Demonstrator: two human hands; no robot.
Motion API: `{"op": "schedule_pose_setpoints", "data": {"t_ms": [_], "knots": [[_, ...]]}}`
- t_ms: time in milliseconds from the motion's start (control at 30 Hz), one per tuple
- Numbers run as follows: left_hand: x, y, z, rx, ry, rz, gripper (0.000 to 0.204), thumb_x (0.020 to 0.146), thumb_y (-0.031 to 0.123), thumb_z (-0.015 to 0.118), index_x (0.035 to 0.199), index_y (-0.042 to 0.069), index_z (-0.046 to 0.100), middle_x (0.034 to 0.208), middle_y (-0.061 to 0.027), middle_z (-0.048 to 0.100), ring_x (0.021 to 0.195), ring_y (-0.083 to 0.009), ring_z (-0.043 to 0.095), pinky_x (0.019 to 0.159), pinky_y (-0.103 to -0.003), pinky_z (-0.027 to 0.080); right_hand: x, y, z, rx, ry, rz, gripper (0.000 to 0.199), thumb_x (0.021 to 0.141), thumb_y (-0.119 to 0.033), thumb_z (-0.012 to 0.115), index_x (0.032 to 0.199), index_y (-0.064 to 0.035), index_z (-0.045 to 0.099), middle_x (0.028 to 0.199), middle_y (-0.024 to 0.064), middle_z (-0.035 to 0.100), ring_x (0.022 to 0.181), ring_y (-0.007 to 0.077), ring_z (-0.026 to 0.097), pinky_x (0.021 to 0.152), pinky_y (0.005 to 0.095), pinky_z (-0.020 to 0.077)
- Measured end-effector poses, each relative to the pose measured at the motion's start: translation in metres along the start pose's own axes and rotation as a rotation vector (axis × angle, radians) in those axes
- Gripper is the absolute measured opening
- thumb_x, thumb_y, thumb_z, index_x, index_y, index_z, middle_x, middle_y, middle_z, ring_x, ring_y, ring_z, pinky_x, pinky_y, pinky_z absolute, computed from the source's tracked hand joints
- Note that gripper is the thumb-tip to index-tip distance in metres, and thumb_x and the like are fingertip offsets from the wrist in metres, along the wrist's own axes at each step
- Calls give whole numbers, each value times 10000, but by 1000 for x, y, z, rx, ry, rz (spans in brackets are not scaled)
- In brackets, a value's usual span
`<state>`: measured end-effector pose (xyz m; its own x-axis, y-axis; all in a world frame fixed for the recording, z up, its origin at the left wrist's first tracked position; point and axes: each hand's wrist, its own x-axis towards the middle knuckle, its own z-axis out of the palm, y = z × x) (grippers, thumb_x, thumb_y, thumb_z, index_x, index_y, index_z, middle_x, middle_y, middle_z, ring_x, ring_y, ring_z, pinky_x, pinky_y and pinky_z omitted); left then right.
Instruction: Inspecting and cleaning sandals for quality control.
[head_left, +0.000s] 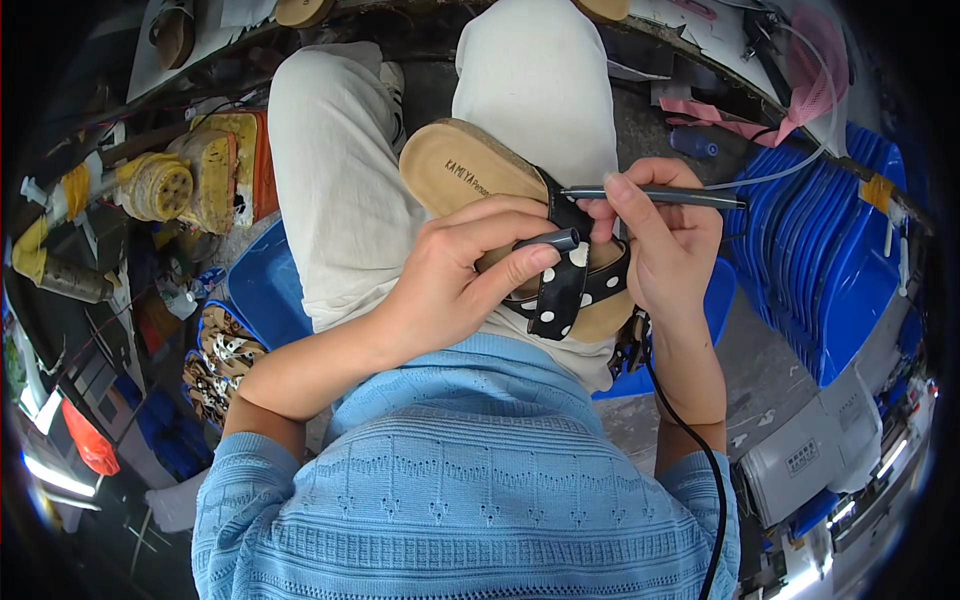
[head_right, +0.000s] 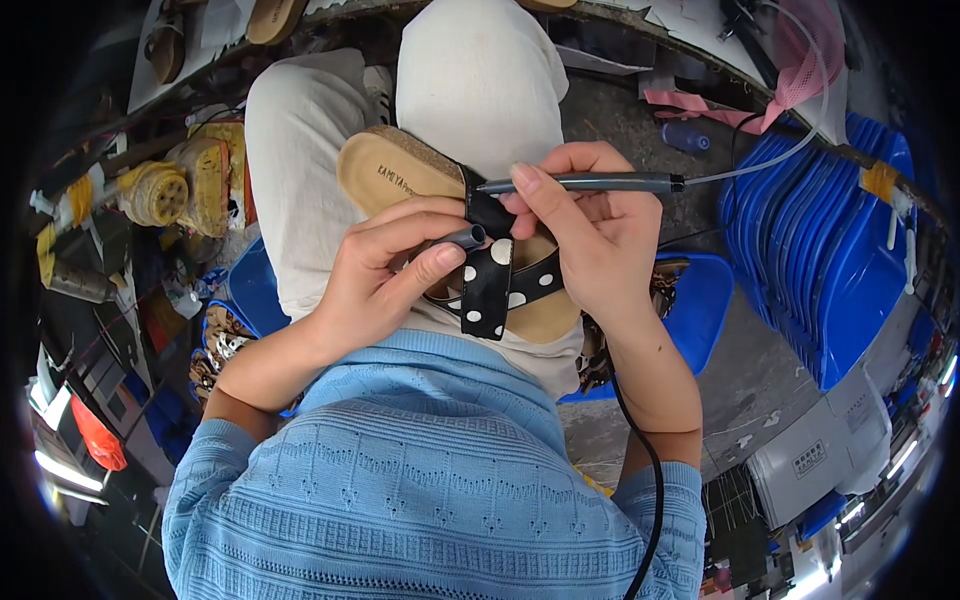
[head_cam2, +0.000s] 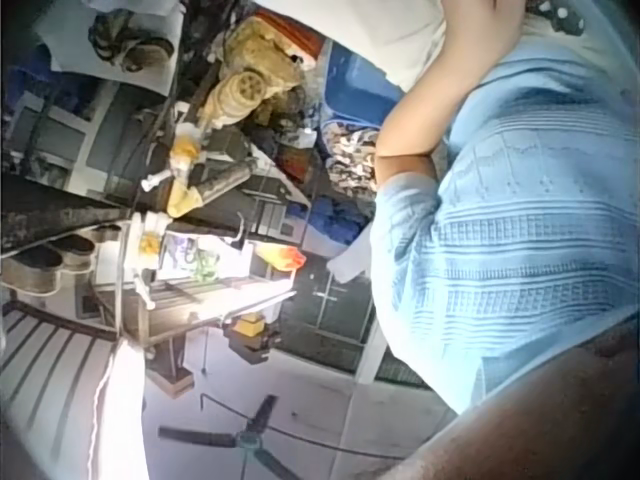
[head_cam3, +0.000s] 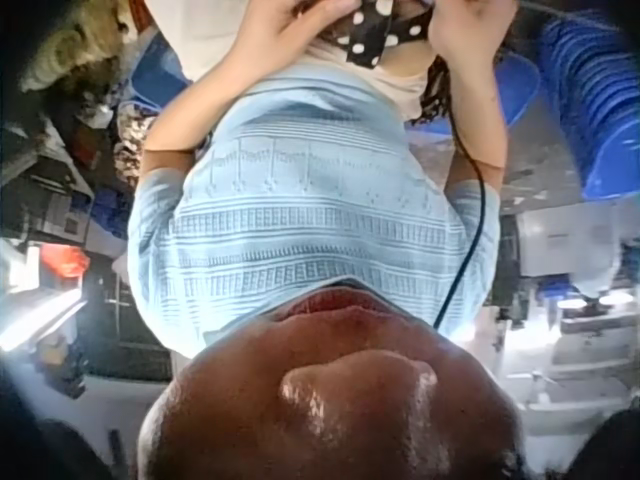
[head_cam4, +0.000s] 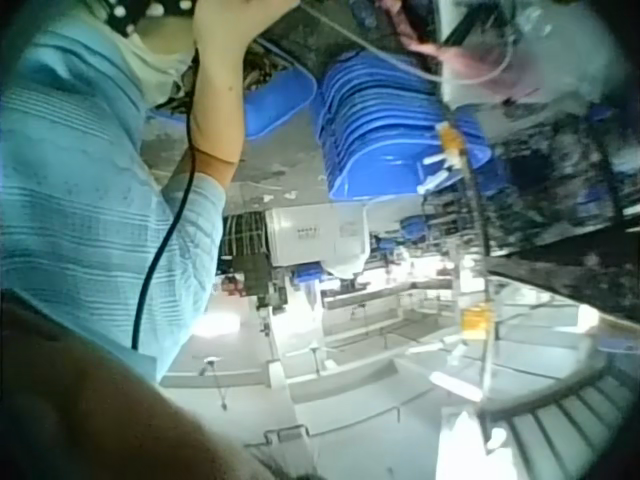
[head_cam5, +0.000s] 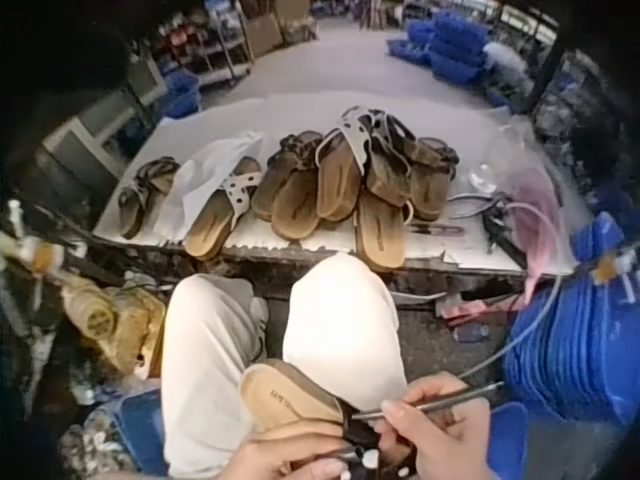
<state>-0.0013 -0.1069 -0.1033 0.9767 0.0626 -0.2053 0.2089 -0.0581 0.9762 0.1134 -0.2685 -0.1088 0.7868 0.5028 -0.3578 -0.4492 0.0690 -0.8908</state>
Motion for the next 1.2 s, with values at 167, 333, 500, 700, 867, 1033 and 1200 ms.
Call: {"op": "schedule_pose_setpoints", "data": {"t_ms": [167, 333, 500, 700, 867, 1033, 1200], "knots": [[0, 1, 0, -1, -1, -14, 197, 925, 102, 588, 1038, -48, 649, 1069, -123, 623, 936, -173, 605, 780, -264, 481, -2, 0, -3, -4, -38, 4, 138, 865, -52, 673, 906, 37, 575, 737, 123, 655, 577, 104, 605, 541, 196, 483], [-1, 2, 1, -8, -1, -30, 201, 927, 108, 587, 1034, -50, 650, 1065, -122, 622, 935, -178, 605, 786, -271, 481, -2, 0, -6, 16, -50, 4, 147, 859, -54, 681, 908, 37, 577, 732, 119, 656, 571, 103, 602, 529, 192, 476], [0, 1, 1, 23, -2, 1, 196, 925, 101, 588, 1030, -52, 650, 1059, -124, 623, 932, -173, 606, 787, -270, 482, -1, 1, -6, -13, -5, -9, 141, 860, -51, 678, 905, 36, 578, 722, 112, 651, 557, 100, 592, 516, 191, 465], [0, 0, 2, -8, 16, -4, 197, 927, 100, 584, 1032, -52, 652, 1065, -119, 620, 936, -163, 604, 790, -263, 482, -1, 1, -4, -7, -16, -23, 140, 859, -54, 680, 893, 35, 577, 716, 108, 647, 551, 95, 586, 506, 191, 460], [1, 1, 1, -22, -5, -44, 202, 933, 101, 576, 1037, -55, 651, 1072, -118, 616, 950, -159, 600, 809, -261, 479, -1, -3, -2, -33, 10, -4, 132, 859, -48, 677, 877, 33, 574, 713, 103, 645, 555, 94, 588, 511, 190, 463], [1, 3, 2, -35, -11, -64, 208, 938, 110, 570, 1033, -57, 652, 1082, -119, 612, 961, -160, 597, 821, -261, 477, -2, 2, -3, -33, -10, -59, 152, 856, -41, 677, 917, 45, 567, 732, 120, 649, 572, 96, 595, 520, 194, 472], [1, 2, 1, -108, -37, -103, 234, 956, 139, 558, 1075, -45, 640, 1002, -87, 637, 905, -130, 603, 777, -247, 485, -14, 0, -9, 99, 12, -183, 99, 857, 17, 633, 898, 36, 545, 731, 133, 644, 569, 104, 579, 538, 206, 481]]}}
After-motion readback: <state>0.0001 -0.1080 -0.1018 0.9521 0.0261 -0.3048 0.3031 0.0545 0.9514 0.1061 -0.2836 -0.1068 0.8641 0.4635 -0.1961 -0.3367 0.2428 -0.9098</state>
